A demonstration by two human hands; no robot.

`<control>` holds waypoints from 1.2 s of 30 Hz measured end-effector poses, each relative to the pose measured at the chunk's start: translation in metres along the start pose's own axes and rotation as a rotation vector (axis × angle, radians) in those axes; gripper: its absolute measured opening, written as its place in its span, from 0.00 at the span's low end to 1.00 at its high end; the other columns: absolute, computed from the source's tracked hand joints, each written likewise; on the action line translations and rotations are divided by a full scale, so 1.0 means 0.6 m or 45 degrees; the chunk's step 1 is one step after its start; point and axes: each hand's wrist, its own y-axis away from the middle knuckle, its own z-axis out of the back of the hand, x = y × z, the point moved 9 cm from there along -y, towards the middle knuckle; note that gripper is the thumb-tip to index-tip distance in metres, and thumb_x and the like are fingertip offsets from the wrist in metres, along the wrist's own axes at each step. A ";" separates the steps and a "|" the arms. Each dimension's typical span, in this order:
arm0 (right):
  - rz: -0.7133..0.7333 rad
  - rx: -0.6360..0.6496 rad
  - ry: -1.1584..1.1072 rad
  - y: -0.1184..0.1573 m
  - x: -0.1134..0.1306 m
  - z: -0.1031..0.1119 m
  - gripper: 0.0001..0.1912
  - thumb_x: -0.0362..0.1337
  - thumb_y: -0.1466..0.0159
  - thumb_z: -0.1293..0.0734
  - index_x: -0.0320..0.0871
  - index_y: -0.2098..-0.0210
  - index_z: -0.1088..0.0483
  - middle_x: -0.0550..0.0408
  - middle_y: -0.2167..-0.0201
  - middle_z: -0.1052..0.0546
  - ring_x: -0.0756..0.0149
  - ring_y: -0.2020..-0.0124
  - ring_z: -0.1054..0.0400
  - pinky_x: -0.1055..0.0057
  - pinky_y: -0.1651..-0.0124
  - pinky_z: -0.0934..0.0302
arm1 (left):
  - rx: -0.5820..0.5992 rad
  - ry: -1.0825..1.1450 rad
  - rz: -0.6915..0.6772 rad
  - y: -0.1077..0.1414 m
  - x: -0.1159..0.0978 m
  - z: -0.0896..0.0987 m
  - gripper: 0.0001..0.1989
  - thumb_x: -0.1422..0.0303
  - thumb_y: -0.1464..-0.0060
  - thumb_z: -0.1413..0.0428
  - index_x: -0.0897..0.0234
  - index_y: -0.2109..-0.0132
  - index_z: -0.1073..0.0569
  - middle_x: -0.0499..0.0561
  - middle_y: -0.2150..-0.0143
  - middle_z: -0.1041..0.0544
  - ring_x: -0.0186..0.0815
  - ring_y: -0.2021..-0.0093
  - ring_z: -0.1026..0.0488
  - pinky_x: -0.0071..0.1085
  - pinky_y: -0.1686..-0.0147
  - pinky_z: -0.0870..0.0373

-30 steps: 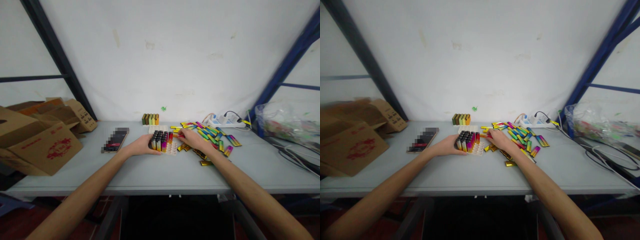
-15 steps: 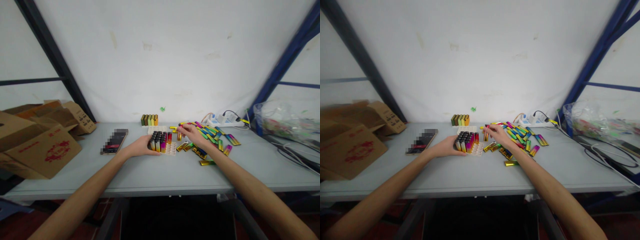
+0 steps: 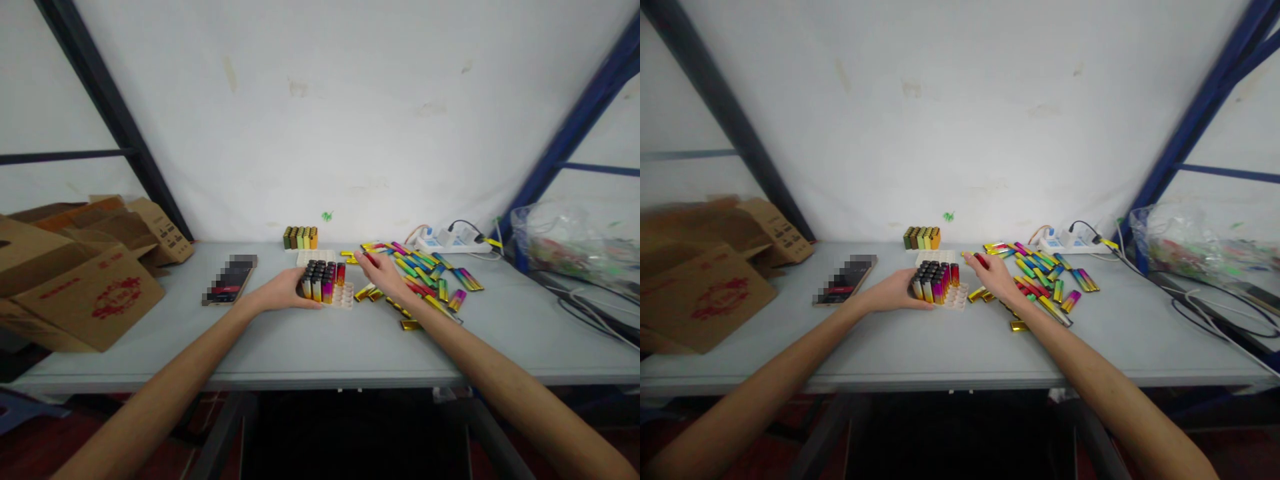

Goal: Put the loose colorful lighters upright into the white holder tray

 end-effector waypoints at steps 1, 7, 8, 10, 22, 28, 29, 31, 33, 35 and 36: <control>-0.014 -0.029 0.034 0.001 -0.002 0.000 0.29 0.58 0.32 0.40 0.46 0.80 0.46 0.62 0.83 0.44 0.71 0.79 0.50 0.70 0.76 0.57 | 0.000 0.005 0.000 0.000 0.000 0.000 0.43 0.45 0.59 0.31 0.64 0.40 0.28 0.58 0.39 0.22 0.53 0.42 0.25 0.44 0.40 0.30; -0.047 -0.060 0.088 0.003 -0.011 -0.011 0.20 0.47 0.37 0.41 0.47 0.81 0.47 0.61 0.82 0.46 0.71 0.79 0.51 0.69 0.75 0.60 | 0.007 0.051 -0.020 0.000 -0.009 0.001 0.43 0.47 0.59 0.30 0.62 0.39 0.28 0.56 0.39 0.23 0.53 0.41 0.25 0.45 0.38 0.31; -0.051 -0.052 0.092 0.003 -0.012 -0.013 0.19 0.47 0.37 0.41 0.47 0.81 0.47 0.61 0.82 0.46 0.71 0.79 0.51 0.69 0.75 0.60 | 0.010 0.046 -0.018 0.000 -0.010 0.001 0.42 0.47 0.59 0.30 0.61 0.39 0.28 0.56 0.39 0.23 0.53 0.41 0.25 0.45 0.38 0.31; -0.050 -0.043 0.107 0.003 -0.014 -0.015 0.19 0.47 0.37 0.41 0.46 0.80 0.46 0.62 0.82 0.45 0.71 0.79 0.51 0.69 0.75 0.60 | 0.013 0.028 -0.011 0.000 -0.009 0.001 0.43 0.47 0.58 0.31 0.61 0.39 0.28 0.56 0.39 0.23 0.53 0.41 0.25 0.45 0.38 0.31; 0.187 0.135 -0.126 0.007 0.050 -0.005 0.19 0.55 0.27 0.43 0.46 0.62 0.36 0.57 0.71 0.29 0.67 0.71 0.35 0.70 0.66 0.38 | 0.014 0.055 -0.016 0.000 -0.011 0.000 0.45 0.46 0.58 0.31 0.63 0.37 0.29 0.57 0.38 0.23 0.53 0.40 0.26 0.44 0.38 0.31; 0.363 0.101 0.345 0.017 0.080 0.006 0.20 0.52 0.27 0.40 0.44 0.65 0.29 0.52 0.70 0.24 0.62 0.68 0.33 0.68 0.64 0.41 | 0.025 0.025 -0.027 0.000 -0.013 -0.001 0.45 0.44 0.58 0.31 0.63 0.37 0.29 0.57 0.38 0.23 0.53 0.40 0.26 0.43 0.37 0.32; 0.358 0.137 0.357 0.019 0.079 0.000 0.20 0.51 0.27 0.40 0.44 0.64 0.28 0.53 0.71 0.24 0.63 0.70 0.33 0.68 0.65 0.42 | 0.023 0.022 -0.024 0.000 -0.012 0.000 0.46 0.44 0.58 0.31 0.64 0.37 0.29 0.58 0.38 0.23 0.53 0.40 0.26 0.43 0.37 0.31; 0.368 0.180 0.369 0.022 0.077 -0.009 0.19 0.51 0.26 0.41 0.43 0.62 0.28 0.53 0.70 0.23 0.64 0.71 0.32 0.69 0.66 0.43 | 0.016 0.028 -0.022 0.000 -0.012 0.000 0.46 0.44 0.59 0.31 0.64 0.38 0.28 0.58 0.38 0.23 0.53 0.41 0.25 0.43 0.38 0.31; 0.391 0.199 0.387 0.024 0.075 -0.016 0.19 0.50 0.26 0.41 0.44 0.63 0.29 0.54 0.71 0.23 0.64 0.71 0.32 0.69 0.65 0.43 | 0.015 0.037 -0.030 0.000 -0.013 0.001 0.45 0.44 0.58 0.31 0.63 0.37 0.29 0.57 0.39 0.23 0.53 0.41 0.25 0.43 0.38 0.31; 0.386 0.225 0.384 0.024 0.068 -0.023 0.19 0.51 0.26 0.40 0.44 0.63 0.29 0.55 0.72 0.23 0.64 0.72 0.31 0.70 0.66 0.43 | 0.015 0.038 -0.034 0.000 -0.014 0.001 0.45 0.45 0.58 0.31 0.63 0.37 0.29 0.56 0.38 0.23 0.53 0.41 0.25 0.43 0.38 0.30; 0.376 0.239 0.369 0.024 0.064 -0.026 0.18 0.51 0.26 0.40 0.44 0.63 0.30 0.55 0.73 0.23 0.64 0.73 0.31 0.70 0.66 0.43 | 0.017 0.038 -0.034 0.001 -0.014 0.001 0.45 0.45 0.58 0.31 0.63 0.36 0.29 0.57 0.38 0.23 0.53 0.41 0.25 0.44 0.38 0.30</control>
